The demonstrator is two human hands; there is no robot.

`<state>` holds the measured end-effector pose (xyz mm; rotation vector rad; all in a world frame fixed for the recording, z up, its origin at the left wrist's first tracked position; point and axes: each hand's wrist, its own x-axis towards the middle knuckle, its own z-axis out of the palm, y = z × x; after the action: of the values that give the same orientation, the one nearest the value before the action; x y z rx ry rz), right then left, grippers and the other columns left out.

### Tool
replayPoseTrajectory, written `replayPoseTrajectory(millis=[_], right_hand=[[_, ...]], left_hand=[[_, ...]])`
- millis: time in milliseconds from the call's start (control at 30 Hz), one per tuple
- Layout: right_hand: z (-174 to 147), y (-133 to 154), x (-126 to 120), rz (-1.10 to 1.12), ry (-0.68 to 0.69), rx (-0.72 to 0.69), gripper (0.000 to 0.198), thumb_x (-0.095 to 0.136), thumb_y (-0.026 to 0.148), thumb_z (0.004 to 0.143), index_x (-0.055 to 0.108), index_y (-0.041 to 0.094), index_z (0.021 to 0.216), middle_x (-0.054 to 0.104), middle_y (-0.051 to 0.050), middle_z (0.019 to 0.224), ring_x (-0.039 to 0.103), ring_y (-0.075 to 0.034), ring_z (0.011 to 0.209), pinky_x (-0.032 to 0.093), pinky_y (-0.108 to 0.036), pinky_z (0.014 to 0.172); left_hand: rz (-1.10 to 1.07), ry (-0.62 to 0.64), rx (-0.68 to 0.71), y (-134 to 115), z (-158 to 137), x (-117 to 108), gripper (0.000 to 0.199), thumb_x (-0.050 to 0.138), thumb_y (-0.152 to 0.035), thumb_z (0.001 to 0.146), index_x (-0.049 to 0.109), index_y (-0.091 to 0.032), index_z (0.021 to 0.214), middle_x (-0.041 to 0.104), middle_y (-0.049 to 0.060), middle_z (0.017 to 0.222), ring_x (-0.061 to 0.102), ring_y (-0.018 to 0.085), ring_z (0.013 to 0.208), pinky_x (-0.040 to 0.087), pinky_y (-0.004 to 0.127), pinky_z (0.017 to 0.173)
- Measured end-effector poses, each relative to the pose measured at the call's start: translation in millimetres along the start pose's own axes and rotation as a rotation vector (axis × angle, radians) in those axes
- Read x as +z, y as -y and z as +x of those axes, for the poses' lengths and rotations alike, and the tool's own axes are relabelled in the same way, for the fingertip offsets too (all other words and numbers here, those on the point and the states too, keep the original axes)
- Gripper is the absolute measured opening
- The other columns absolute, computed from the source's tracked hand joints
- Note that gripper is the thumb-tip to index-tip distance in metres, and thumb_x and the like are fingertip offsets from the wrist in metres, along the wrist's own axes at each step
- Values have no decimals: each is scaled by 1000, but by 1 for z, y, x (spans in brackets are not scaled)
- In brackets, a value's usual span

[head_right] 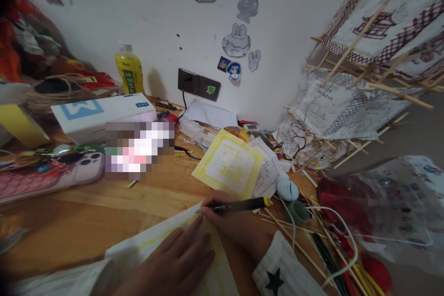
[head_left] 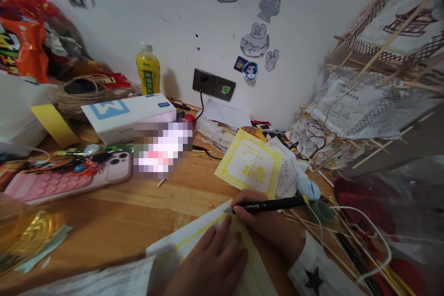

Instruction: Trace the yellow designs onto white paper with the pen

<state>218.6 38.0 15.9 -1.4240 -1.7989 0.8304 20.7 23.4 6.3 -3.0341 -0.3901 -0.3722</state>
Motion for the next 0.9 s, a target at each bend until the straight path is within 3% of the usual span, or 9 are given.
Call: replayPoseTrajectory(millis=[467, 733, 900], right_hand=[[1, 1, 1, -12, -113, 77, 11, 59, 27, 82, 66, 19, 79, 68, -2, 75, 62, -15, 71, 50, -28, 69], [-2, 3, -3, 64, 85, -43, 19, 63, 39, 85, 68, 21, 83, 69, -2, 79, 64, -15, 74, 53, -27, 71], [0, 3, -4, 11, 133, -104, 23, 62, 43, 86, 69, 21, 84, 70, -3, 80, 65, -17, 76, 52, -29, 71]], left_hand=[[20, -27, -14, -3, -1, 2, 32, 42, -23, 97, 63, -15, 120, 63, 11, 126, 57, 32, 119, 44, 42, 94], [24, -28, -32, -3, -1, 6, 33, 41, -23, 98, 61, -15, 123, 60, 10, 131, 53, 30, 124, 42, 40, 96], [-5, 4, -28, -4, 0, 4, 34, 40, -23, 98, 61, -14, 123, 61, 11, 130, 57, 30, 119, 43, 41, 95]])
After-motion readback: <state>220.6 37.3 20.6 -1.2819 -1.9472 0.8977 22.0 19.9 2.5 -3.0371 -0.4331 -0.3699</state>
